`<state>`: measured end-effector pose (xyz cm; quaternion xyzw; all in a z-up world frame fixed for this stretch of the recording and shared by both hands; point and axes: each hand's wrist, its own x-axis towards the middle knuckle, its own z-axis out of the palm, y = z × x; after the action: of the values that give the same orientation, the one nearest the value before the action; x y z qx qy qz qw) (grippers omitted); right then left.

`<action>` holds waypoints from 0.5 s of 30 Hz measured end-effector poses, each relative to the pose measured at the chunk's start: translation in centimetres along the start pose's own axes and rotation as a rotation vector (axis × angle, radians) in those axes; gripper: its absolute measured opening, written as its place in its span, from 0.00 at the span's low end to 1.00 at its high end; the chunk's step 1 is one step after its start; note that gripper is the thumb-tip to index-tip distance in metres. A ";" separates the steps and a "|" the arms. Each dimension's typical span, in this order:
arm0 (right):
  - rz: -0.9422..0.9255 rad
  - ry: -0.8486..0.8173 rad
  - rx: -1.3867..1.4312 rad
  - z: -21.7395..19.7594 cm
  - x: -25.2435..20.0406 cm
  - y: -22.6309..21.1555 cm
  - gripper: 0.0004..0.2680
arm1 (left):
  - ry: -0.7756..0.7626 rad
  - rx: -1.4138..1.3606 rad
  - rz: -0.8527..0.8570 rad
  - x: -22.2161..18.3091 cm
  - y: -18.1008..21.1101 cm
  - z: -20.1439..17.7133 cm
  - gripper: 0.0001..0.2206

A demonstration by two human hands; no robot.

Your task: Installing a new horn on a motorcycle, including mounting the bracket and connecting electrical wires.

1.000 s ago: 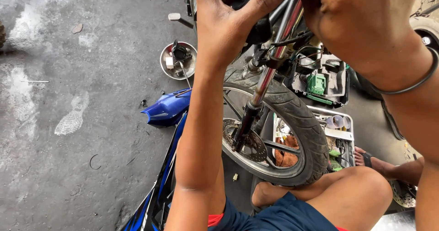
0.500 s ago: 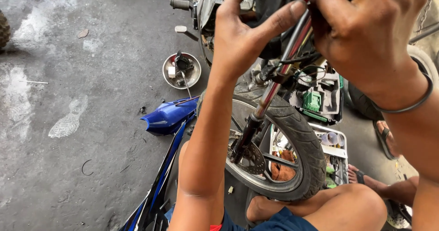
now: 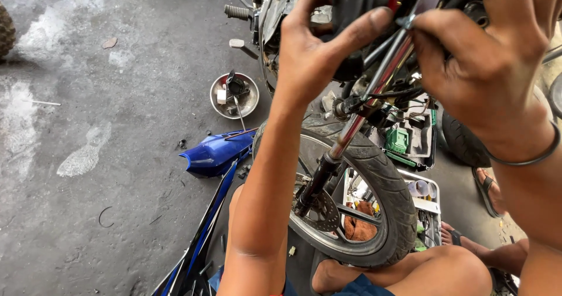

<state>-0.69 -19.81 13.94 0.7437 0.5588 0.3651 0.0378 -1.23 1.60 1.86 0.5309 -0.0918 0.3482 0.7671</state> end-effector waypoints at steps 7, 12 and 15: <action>0.103 0.212 0.683 -1.3 -18.6 -3.0 0.16 | 0.022 -0.028 -0.052 -0.1 -1.0 -1.1 0.39; 0.535 0.309 0.389 2.2 -20.0 -5.9 0.08 | -0.015 0.006 -0.083 -0.1 -2.3 -2.3 0.44; 0.976 0.162 0.689 5.1 -26.3 -7.4 0.06 | -0.027 0.081 -0.039 -0.5 -2.7 -3.5 0.37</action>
<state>-6.49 -37.83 -6.42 0.8535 0.2399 0.1939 -0.4200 -0.71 3.90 -1.87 0.5679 -0.0776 0.3293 0.7504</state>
